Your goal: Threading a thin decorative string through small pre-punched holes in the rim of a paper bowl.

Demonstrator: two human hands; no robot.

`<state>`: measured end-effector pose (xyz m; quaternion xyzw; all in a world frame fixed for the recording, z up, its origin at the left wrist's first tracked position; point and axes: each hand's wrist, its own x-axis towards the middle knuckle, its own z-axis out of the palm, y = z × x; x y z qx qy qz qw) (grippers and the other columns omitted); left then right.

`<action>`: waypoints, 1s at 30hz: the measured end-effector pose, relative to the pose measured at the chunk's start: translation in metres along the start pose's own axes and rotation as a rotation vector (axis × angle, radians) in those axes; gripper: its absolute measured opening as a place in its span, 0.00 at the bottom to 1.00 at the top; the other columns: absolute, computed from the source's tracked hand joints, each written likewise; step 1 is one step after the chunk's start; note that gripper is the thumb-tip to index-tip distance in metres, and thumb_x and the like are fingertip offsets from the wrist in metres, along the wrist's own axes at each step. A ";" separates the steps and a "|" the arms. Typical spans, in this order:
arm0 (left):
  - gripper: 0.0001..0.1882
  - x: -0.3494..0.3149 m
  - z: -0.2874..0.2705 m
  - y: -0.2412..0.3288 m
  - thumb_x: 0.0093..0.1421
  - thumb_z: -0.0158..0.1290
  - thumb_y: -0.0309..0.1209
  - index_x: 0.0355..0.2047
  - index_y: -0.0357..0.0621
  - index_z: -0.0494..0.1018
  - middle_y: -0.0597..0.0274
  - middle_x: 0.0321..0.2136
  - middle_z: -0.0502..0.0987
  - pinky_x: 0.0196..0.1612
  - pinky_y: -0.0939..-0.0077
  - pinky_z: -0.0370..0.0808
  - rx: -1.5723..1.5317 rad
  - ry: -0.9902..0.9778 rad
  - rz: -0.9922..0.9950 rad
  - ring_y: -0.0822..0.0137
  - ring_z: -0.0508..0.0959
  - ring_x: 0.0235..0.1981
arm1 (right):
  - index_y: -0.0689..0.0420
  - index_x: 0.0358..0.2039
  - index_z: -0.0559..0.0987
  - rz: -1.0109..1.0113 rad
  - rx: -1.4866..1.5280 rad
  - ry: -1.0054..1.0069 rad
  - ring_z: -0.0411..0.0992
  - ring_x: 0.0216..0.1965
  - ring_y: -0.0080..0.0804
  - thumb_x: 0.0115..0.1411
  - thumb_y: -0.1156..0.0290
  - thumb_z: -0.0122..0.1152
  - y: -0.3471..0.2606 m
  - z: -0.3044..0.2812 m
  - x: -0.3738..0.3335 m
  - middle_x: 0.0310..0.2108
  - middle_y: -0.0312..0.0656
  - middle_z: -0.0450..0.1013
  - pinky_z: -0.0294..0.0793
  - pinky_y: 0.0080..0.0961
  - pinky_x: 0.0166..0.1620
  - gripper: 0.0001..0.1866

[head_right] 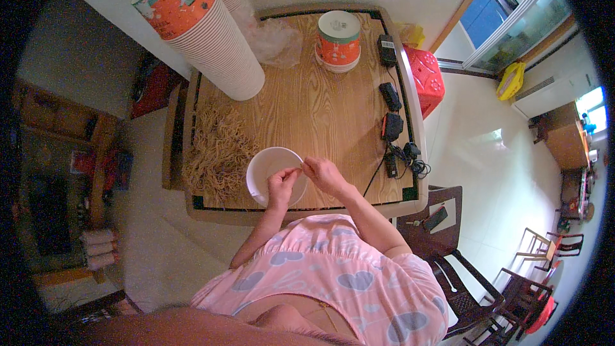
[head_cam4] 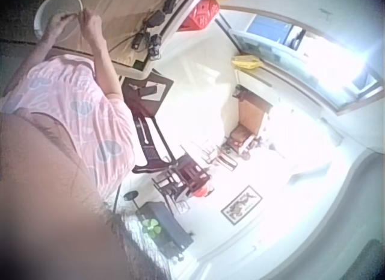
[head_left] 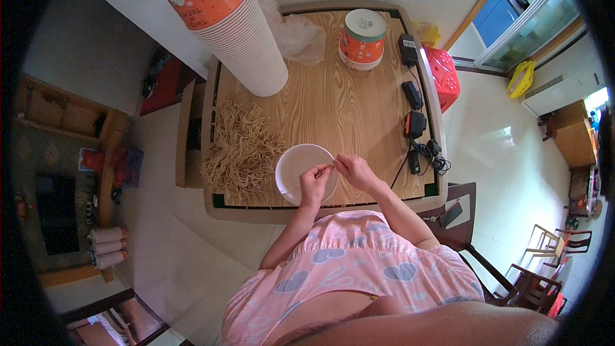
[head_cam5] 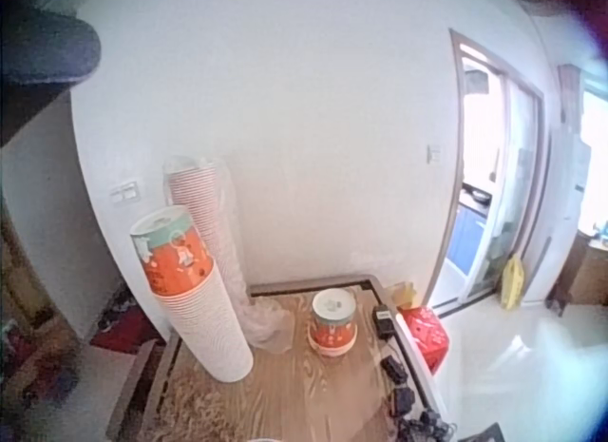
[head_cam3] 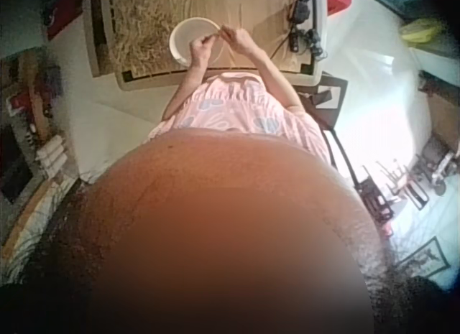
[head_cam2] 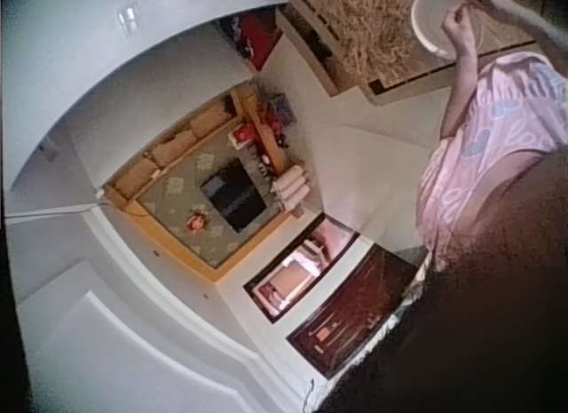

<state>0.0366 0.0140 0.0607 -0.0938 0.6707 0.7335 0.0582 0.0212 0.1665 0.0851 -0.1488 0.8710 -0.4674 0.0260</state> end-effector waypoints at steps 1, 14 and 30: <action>0.06 0.002 0.000 -0.001 0.55 0.56 0.27 0.31 0.37 0.78 0.67 0.26 0.78 0.30 0.86 0.70 0.034 0.005 -0.056 0.79 0.74 0.26 | 0.63 0.25 0.69 0.043 0.001 0.024 0.67 0.24 0.49 0.60 0.68 0.50 0.000 0.001 -0.001 0.19 0.52 0.66 0.66 0.37 0.27 0.11; 0.06 0.020 -0.012 -0.039 0.53 0.57 0.26 0.27 0.35 0.77 0.68 0.22 0.77 0.27 0.86 0.69 0.149 0.120 -0.066 0.80 0.72 0.23 | 0.63 0.23 0.68 0.203 0.066 0.144 0.64 0.18 0.34 0.62 0.65 0.49 0.016 -0.002 -0.003 0.15 0.46 0.64 0.65 0.29 0.24 0.15; 0.06 0.020 -0.002 -0.028 0.52 0.58 0.27 0.27 0.36 0.77 0.68 0.18 0.76 0.24 0.85 0.67 0.182 0.158 -0.014 0.81 0.70 0.20 | 0.62 0.21 0.68 0.155 0.078 0.165 0.59 0.16 0.27 0.62 0.67 0.50 0.016 -0.002 -0.004 0.13 0.42 0.61 0.61 0.27 0.22 0.15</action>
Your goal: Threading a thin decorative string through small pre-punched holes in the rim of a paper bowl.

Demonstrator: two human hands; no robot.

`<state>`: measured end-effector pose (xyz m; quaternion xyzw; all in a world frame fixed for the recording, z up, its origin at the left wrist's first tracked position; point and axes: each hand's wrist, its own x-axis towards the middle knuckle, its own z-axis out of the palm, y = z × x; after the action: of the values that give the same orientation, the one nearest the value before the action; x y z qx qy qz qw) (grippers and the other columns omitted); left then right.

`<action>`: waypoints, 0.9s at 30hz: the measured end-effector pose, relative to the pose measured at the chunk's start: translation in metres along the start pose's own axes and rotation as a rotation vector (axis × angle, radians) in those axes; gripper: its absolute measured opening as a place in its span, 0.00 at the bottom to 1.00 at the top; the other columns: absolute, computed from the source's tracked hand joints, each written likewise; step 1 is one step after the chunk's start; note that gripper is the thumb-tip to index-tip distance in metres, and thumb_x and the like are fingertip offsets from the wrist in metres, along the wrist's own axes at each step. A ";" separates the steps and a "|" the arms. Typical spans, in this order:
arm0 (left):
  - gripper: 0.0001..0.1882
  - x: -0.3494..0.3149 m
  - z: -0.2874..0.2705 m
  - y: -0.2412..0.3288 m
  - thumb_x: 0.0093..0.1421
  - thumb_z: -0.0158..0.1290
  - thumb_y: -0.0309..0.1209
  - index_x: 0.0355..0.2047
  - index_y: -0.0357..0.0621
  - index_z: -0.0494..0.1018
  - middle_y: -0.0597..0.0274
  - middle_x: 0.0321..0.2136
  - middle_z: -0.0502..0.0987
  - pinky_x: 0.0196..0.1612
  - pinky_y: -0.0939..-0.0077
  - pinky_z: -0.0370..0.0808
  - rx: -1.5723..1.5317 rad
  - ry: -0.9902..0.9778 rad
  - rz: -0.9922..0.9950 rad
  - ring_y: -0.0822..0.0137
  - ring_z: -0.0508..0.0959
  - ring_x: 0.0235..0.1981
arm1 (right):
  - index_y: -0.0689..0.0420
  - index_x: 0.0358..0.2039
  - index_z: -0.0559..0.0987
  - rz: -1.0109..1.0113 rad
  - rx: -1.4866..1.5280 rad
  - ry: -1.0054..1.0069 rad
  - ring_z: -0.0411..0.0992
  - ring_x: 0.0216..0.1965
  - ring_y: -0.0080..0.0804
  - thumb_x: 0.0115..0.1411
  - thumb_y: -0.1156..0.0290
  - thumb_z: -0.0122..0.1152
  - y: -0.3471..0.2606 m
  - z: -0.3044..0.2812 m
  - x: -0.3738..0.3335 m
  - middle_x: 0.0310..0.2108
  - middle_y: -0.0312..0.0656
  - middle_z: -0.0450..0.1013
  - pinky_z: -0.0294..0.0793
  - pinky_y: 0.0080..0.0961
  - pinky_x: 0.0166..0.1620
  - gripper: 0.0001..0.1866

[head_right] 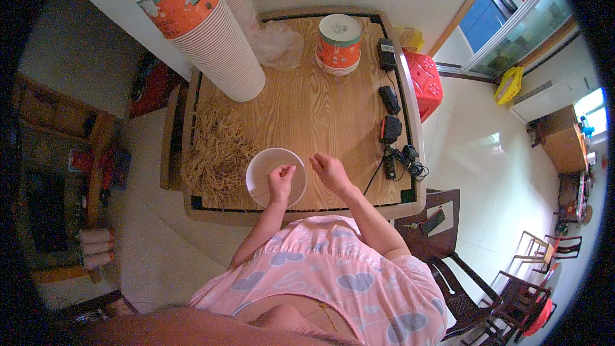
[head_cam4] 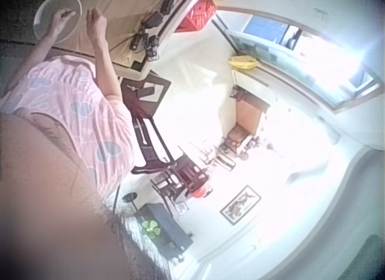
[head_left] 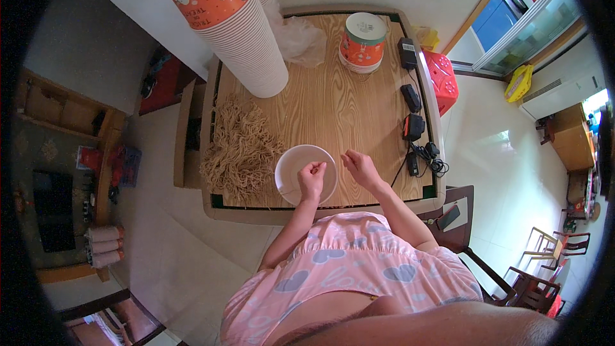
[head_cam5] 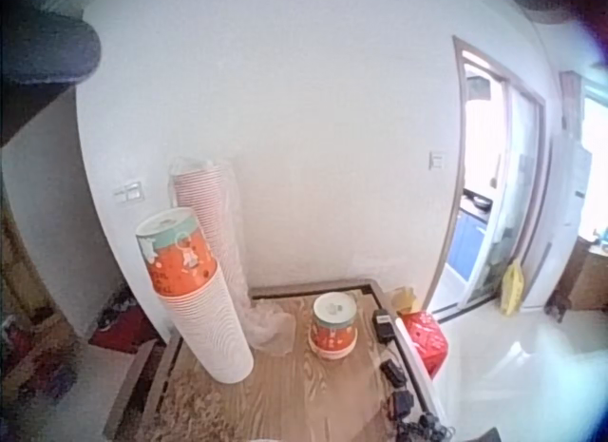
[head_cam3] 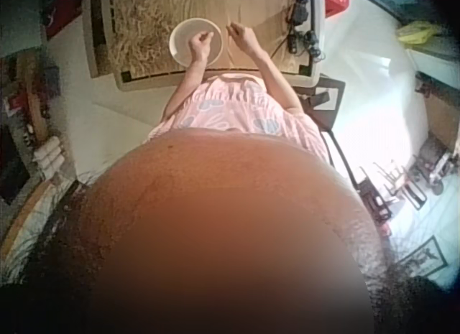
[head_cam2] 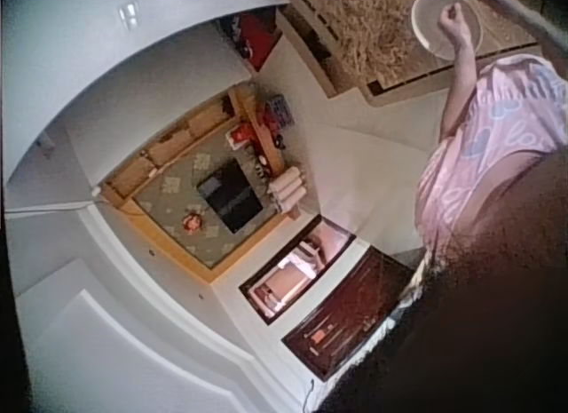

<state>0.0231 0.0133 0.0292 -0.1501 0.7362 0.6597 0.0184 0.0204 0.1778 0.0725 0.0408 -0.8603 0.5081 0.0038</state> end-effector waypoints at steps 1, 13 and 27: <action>0.06 0.000 0.000 -0.001 0.52 0.58 0.28 0.27 0.36 0.77 0.68 0.18 0.76 0.24 0.85 0.67 -0.029 0.008 -0.006 0.81 0.70 0.20 | 0.62 0.21 0.68 0.003 0.002 -0.006 0.59 0.16 0.26 0.62 0.67 0.50 0.001 0.001 0.000 0.13 0.41 0.61 0.61 0.26 0.21 0.15; 0.06 0.000 0.005 0.007 0.51 0.58 0.28 0.26 0.36 0.77 0.70 0.17 0.75 0.23 0.84 0.66 0.049 0.007 -0.002 0.81 0.69 0.19 | 0.62 0.27 0.72 0.055 0.049 -0.036 0.66 0.22 0.34 0.60 0.68 0.52 -0.004 -0.002 0.000 0.19 0.47 0.67 0.67 0.28 0.26 0.11; 0.06 0.002 0.009 0.006 0.52 0.58 0.28 0.24 0.36 0.77 0.72 0.16 0.73 0.22 0.85 0.65 0.002 -0.009 0.001 0.83 0.67 0.18 | 0.61 0.34 0.78 0.121 0.350 -0.154 0.67 0.27 0.18 0.55 0.76 0.58 0.014 0.013 0.012 0.25 0.34 0.73 0.68 0.18 0.31 0.06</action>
<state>0.0185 0.0224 0.0330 -0.1471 0.7370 0.6594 0.0216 0.0080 0.1721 0.0541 0.0280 -0.7576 0.6445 -0.0995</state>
